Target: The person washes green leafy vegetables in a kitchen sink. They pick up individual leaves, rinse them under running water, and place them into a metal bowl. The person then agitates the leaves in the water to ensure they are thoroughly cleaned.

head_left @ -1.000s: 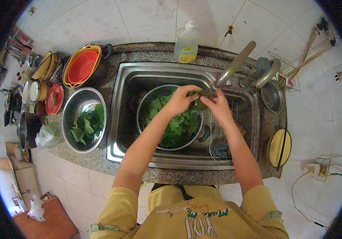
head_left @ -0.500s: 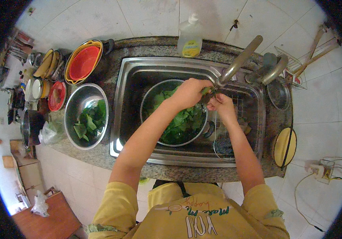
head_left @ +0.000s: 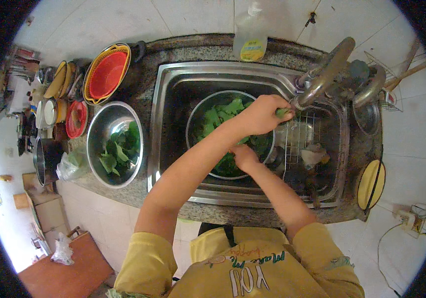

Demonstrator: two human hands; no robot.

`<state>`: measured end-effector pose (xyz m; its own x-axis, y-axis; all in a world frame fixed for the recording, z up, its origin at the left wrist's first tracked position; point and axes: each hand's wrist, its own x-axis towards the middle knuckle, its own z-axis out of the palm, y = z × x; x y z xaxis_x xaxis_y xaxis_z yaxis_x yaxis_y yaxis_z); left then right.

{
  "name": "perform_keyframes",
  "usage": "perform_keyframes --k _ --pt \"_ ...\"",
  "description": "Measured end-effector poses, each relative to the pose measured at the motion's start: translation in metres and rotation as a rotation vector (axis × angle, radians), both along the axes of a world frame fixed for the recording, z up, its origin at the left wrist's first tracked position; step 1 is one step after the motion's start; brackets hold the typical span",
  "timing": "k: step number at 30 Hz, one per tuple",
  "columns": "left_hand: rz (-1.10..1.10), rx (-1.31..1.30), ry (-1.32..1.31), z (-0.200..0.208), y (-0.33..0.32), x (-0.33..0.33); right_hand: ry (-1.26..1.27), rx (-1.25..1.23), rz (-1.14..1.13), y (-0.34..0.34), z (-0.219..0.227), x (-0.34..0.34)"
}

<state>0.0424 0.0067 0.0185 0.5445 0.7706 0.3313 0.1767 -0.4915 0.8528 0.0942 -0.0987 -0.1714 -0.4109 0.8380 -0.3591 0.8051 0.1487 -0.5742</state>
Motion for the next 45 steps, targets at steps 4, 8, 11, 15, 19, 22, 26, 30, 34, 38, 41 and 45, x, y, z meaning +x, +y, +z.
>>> perform_keyframes --k 4,8,11,15,19,22,26,30,34,38,41,45 --pt "0.009 -0.223 0.163 0.011 -0.001 -0.001 -0.139 0.068 0.046 -0.017 -0.007 -0.026" --pt "-0.058 -0.195 0.15 -0.005 -0.001 0.007 -0.143 0.033 0.035 -0.017 -0.023 -0.018" --pt "-0.043 -0.144 -0.016 -0.016 0.001 0.012 -0.05 -0.022 -0.041 -0.003 -0.019 0.002" --pt "0.028 -0.178 0.104 -0.017 0.008 0.011 0.231 0.215 -0.149 0.02 0.008 0.041" --pt "0.102 -0.221 0.144 -0.005 0.008 0.007 0.344 0.015 -0.361 0.034 0.074 0.061" --pt "0.096 -0.204 0.078 -0.002 0.009 0.01 0.433 -0.183 -0.481 0.041 0.059 0.084" --pt "0.084 -0.228 -0.02 0.01 0.008 0.002 0.659 -0.424 -0.617 0.042 0.101 0.086" --pt "0.128 -0.087 0.044 -0.01 0.008 -0.018 0.768 -0.438 -0.61 0.04 0.118 0.087" --pt "0.348 0.094 0.095 0.007 -0.011 -0.029 0.656 -0.348 -0.658 0.041 0.105 0.091" --pt "0.473 0.089 0.385 -0.035 -0.02 -0.071 0.744 -0.43 -0.626 0.044 0.122 0.086" --pt "0.677 0.126 0.354 -0.036 -0.04 -0.083 0.836 -0.305 -0.663 0.045 0.125 0.083" --pt "0.355 -0.097 0.633 -0.07 -0.055 -0.116 0.895 -0.309 -0.702 0.049 0.112 0.08"
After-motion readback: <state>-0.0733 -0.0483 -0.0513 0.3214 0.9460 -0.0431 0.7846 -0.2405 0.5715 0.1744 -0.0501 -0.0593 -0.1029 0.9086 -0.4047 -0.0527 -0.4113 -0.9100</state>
